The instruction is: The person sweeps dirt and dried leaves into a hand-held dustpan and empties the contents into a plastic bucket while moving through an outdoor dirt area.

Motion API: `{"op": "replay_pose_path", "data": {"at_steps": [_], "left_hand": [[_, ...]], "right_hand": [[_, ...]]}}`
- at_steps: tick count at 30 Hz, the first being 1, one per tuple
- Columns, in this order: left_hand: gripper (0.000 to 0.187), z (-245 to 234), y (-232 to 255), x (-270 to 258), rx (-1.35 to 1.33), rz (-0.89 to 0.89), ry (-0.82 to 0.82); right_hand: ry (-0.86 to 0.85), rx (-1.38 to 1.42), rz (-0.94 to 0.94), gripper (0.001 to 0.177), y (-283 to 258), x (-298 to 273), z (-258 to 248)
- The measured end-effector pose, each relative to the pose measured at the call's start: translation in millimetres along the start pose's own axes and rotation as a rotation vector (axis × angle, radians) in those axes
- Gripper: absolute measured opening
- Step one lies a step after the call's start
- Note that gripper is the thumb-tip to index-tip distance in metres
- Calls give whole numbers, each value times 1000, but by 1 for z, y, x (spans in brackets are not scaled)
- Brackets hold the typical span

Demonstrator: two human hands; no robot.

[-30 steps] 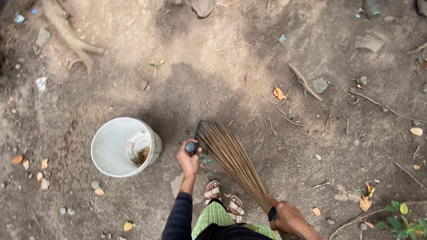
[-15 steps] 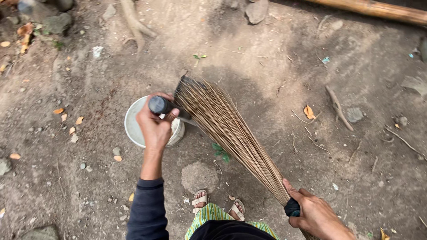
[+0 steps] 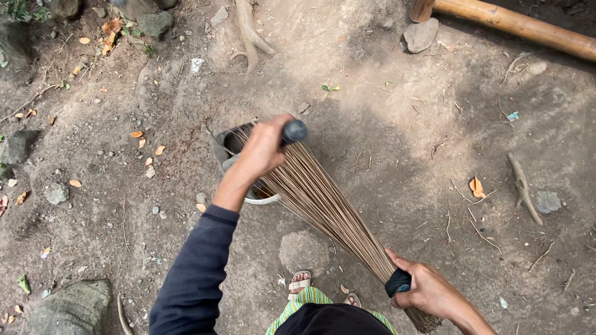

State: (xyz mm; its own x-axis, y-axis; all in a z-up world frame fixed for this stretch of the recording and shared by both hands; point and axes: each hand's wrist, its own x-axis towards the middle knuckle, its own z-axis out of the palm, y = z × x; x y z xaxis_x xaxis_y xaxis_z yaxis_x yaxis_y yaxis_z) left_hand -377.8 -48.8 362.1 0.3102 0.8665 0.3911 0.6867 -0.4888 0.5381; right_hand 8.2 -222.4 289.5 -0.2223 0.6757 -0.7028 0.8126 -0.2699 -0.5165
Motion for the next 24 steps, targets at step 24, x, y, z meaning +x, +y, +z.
{"op": "replay_pose_path", "data": {"at_steps": [24], "left_hand": [[67, 43, 1, 13, 89, -2, -338]], "right_hand": [[-15, -663, 134, 110, -45, 24, 18]]}}
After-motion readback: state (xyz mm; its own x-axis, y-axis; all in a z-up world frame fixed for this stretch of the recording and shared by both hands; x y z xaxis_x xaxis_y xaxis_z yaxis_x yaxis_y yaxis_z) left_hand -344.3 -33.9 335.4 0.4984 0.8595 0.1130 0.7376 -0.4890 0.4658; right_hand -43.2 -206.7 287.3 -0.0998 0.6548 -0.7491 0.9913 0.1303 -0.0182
